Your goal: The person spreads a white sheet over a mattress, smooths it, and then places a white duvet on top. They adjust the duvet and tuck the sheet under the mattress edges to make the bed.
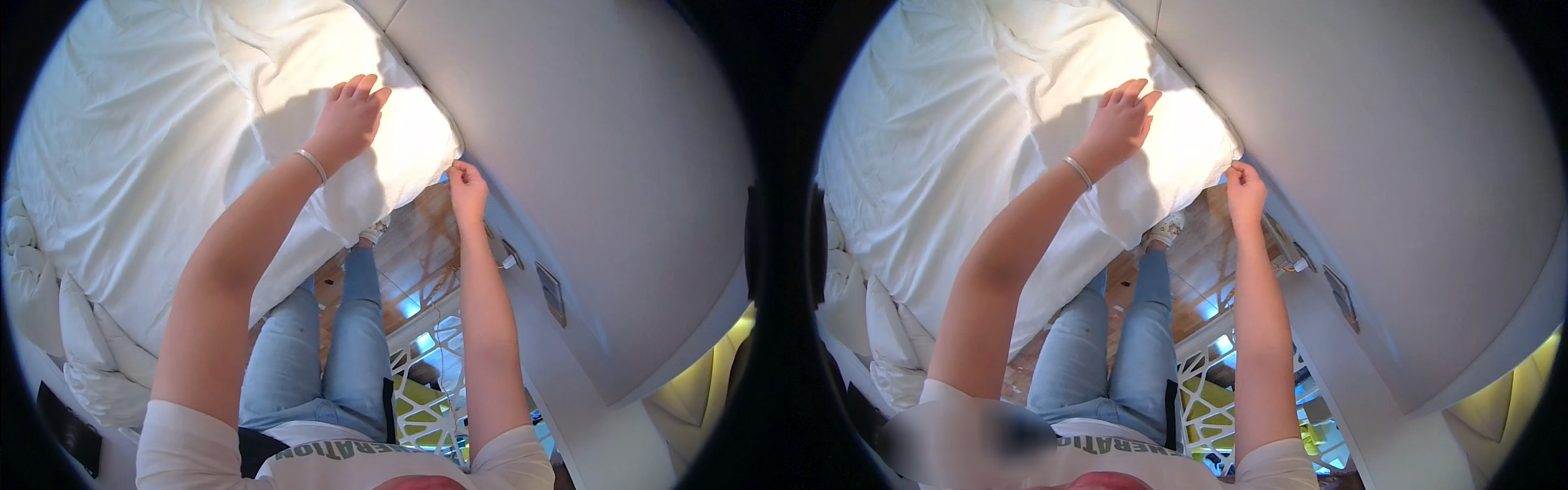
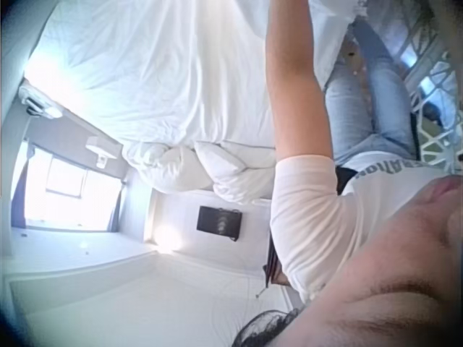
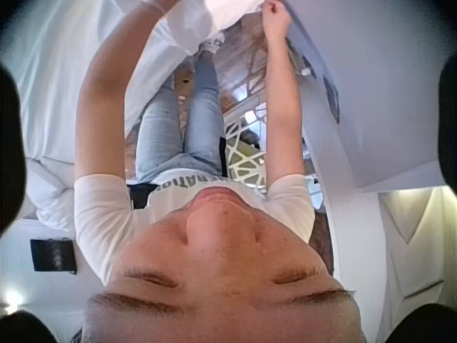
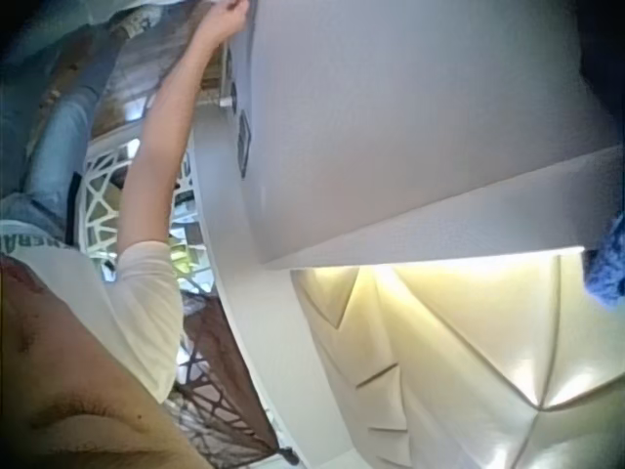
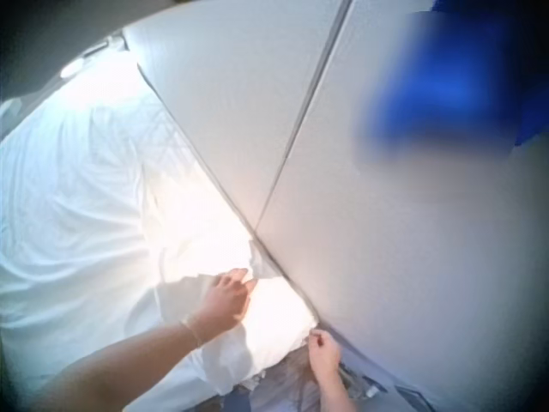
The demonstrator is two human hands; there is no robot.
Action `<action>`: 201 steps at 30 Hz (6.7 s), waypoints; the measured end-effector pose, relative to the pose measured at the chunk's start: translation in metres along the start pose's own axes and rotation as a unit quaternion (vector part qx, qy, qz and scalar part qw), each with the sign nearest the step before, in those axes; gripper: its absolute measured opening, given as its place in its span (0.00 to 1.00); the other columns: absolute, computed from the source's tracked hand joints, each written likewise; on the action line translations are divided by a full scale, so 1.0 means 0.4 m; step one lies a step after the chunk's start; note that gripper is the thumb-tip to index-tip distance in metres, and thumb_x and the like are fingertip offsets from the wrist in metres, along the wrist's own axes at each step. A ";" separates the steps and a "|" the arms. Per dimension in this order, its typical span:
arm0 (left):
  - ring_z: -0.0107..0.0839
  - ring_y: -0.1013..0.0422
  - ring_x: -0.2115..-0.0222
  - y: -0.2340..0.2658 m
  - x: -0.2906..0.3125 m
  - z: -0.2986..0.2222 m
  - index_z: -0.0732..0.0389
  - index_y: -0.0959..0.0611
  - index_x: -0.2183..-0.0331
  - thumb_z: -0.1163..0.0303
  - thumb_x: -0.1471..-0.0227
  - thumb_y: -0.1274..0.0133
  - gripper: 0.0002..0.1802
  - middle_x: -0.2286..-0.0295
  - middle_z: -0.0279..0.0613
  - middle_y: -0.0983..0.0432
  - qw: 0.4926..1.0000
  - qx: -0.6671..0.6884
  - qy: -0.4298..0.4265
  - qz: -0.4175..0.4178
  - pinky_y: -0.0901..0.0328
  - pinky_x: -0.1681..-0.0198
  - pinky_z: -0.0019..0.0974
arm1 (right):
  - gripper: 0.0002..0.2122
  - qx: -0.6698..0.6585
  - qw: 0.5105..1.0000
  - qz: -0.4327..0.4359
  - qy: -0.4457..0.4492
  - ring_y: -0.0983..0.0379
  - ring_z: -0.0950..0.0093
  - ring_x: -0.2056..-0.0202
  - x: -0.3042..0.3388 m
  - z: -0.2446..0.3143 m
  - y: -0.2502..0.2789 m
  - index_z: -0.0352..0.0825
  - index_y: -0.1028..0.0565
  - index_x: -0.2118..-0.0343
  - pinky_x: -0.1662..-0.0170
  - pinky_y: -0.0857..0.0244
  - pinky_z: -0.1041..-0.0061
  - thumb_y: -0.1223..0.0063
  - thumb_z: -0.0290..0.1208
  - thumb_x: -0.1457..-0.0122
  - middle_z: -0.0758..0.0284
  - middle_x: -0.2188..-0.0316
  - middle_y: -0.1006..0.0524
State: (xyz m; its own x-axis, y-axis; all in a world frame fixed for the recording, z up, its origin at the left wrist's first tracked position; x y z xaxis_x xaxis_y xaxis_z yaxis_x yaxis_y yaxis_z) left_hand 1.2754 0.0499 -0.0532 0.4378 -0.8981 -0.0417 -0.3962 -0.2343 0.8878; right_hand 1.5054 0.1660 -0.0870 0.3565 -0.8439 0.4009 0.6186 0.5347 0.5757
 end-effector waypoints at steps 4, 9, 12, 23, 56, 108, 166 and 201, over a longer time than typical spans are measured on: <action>0.47 0.48 0.48 -0.007 0.099 -0.058 0.55 0.31 0.54 0.66 0.55 0.54 0.22 0.50 0.51 0.44 0.998 -0.021 0.048 -0.022 0.51 0.48 0.48 | 0.14 0.097 0.995 -0.018 0.013 0.26 0.69 0.74 0.052 0.014 -0.020 0.28 0.26 0.67 0.67 0.34 0.75 0.45 0.33 0.54 0.59 0.76 0.24; 0.48 0.51 0.46 -0.038 0.266 -0.116 0.49 0.33 0.51 0.64 0.55 0.53 0.26 0.48 0.50 0.47 0.998 -0.008 0.065 0.018 0.55 0.46 0.53 | 0.08 0.133 0.988 -0.053 0.054 0.27 0.62 0.74 0.057 0.040 -0.073 0.28 0.26 0.72 0.68 0.34 0.71 0.50 0.28 0.53 0.56 0.77 0.25; 0.51 0.54 0.45 -0.038 0.310 -0.133 0.49 0.34 0.50 0.63 0.55 0.51 0.28 0.47 0.50 0.51 0.994 0.009 0.102 0.035 0.58 0.45 0.53 | 0.07 0.160 0.982 -0.057 0.080 0.30 0.58 0.75 0.044 0.056 -0.073 0.30 0.25 0.74 0.70 0.36 0.67 0.54 0.27 0.52 0.54 0.78 0.26; 0.52 0.56 0.45 -0.033 0.388 -0.132 0.49 0.38 0.48 0.63 0.57 0.49 0.32 0.46 0.54 0.53 0.974 0.005 0.226 -0.014 0.60 0.45 0.52 | 0.07 0.236 0.963 -0.115 0.061 0.31 0.55 0.74 0.006 0.020 0.012 0.31 0.31 0.76 0.70 0.37 0.62 0.57 0.29 0.50 0.54 0.78 0.27; 0.27 0.32 0.68 0.016 0.275 0.165 0.67 0.29 0.61 0.65 0.56 0.47 0.21 0.68 0.42 0.28 0.591 0.605 0.481 -0.231 0.37 0.66 0.30 | 0.16 0.250 0.935 0.011 0.250 0.36 0.56 0.60 -0.010 0.366 -0.158 0.29 0.36 0.60 0.58 0.39 0.65 0.51 0.28 0.53 0.52 0.60 0.34; 0.38 0.32 0.74 0.319 -0.270 0.529 0.61 0.29 0.73 0.77 0.59 0.56 0.05 0.74 0.41 0.32 0.993 -0.090 0.054 0.045 0.36 0.71 0.36 | 0.06 0.203 0.933 0.019 0.295 0.28 0.64 0.75 -0.161 0.598 -0.416 0.29 0.26 0.72 0.71 0.34 0.71 0.52 0.25 0.51 0.59 0.76 0.25; 0.31 0.35 0.69 0.044 -0.148 0.033 0.54 0.23 0.67 0.70 0.59 0.54 0.12 0.73 0.33 0.31 0.996 0.022 -0.056 0.060 0.40 0.65 0.32 | 0.04 0.342 0.913 -0.118 0.190 0.30 0.64 0.74 0.011 0.215 -0.084 0.29 0.26 0.77 0.73 0.34 0.69 0.50 0.25 0.52 0.60 0.80 0.27; 0.46 0.32 0.64 0.150 0.241 0.325 0.59 0.34 0.53 0.63 0.55 0.51 0.26 0.62 0.51 0.31 0.767 0.281 0.510 -0.269 0.38 0.64 0.43 | 0.30 0.364 0.762 0.268 0.464 0.58 0.49 0.44 0.226 0.281 -0.306 0.44 0.39 0.47 0.48 0.60 0.44 0.46 0.44 0.55 0.57 0.43 0.50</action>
State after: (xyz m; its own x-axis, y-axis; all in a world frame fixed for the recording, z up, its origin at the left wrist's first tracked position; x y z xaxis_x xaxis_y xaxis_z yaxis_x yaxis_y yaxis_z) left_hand 1.1889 -0.0992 -0.0633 0.9503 0.0769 0.3016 -0.0957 -0.8499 0.5182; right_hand 1.3833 0.0290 -0.0411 0.9715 0.0177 0.2362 -0.2225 0.4096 0.8847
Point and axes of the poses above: each hand's wrist, its own x-axis away from the middle knuckle, its own y-axis out of the back of the hand, z = x × y, the point moved 4 cm from there along -x, towards the middle knuckle
